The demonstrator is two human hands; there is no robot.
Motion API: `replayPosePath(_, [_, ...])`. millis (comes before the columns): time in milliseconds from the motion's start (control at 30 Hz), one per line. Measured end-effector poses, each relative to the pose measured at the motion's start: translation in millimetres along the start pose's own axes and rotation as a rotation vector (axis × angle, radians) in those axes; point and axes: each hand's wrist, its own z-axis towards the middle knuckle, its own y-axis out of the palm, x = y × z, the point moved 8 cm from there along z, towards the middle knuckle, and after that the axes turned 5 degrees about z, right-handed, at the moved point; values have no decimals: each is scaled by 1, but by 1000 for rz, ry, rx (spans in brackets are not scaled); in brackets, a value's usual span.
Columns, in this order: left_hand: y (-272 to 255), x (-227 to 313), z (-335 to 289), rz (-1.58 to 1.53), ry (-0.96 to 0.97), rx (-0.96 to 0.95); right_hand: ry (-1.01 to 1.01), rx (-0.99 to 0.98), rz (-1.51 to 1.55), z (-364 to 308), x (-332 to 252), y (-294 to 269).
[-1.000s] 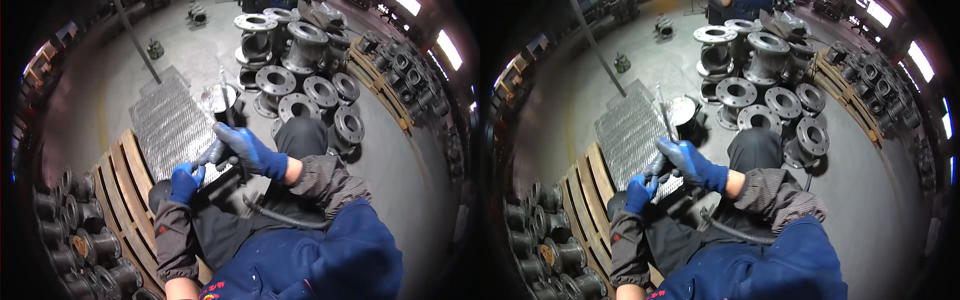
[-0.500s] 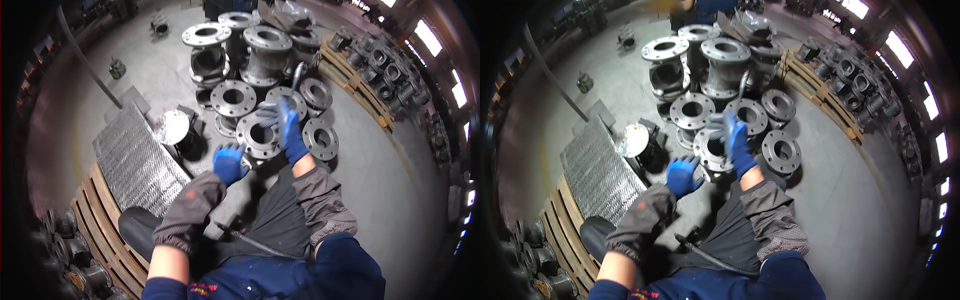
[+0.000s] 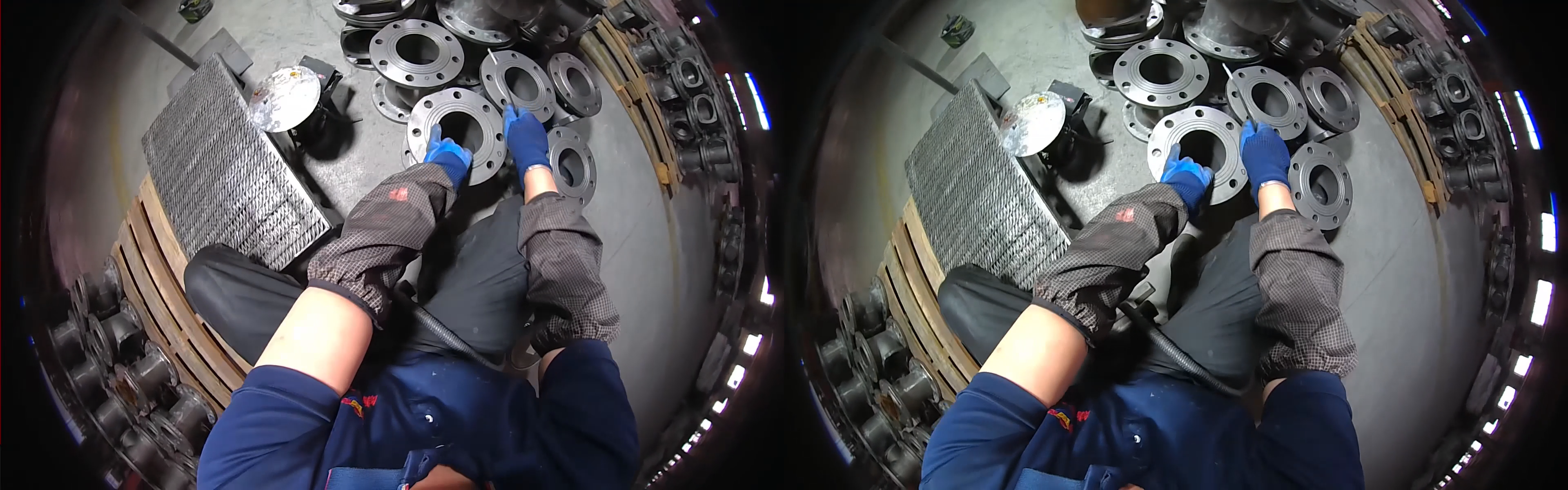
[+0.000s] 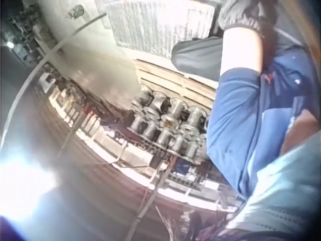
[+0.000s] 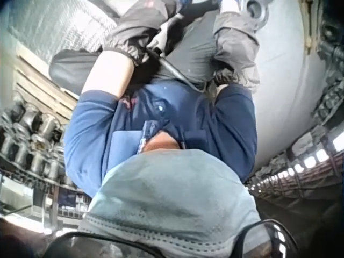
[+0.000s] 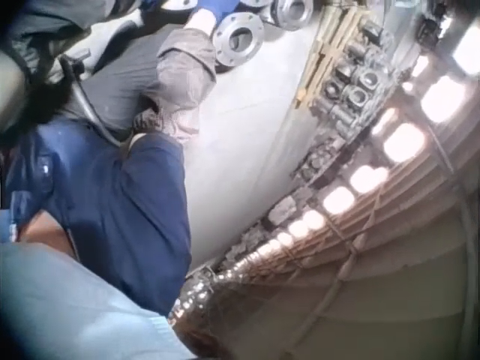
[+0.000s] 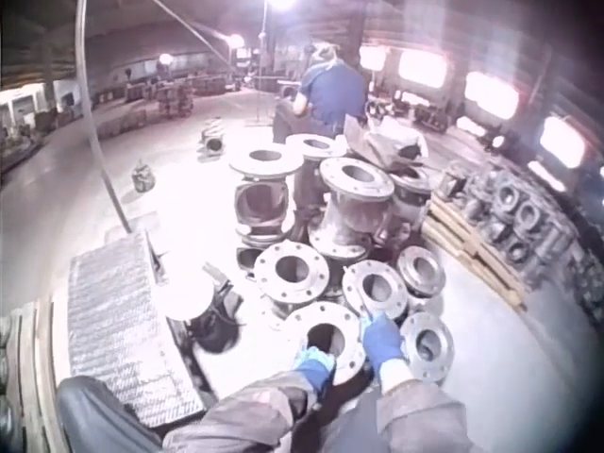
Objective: The person handles various metal pipe fittings and valve bodies, turning them over by hand to check all sides while using a small scribe-like tool to point at or clear debris from specific areas.
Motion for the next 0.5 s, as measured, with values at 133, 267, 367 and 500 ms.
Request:
replayPosePath(133, [8,-7,-31,-10,-108,12,12,-161,-70,-5,10,39])
replayPosePath(267, [2,-2,-59,-48,-114,153,56,-219,275,11,48,85])
replayPosePath(367, [-9,-20,-92,-335,-101,367,68,-273,398,6,30,101])
replayPosePath(500, [12,-132,-163,-707,-761,1059,-24,-240,376,6,4,106])
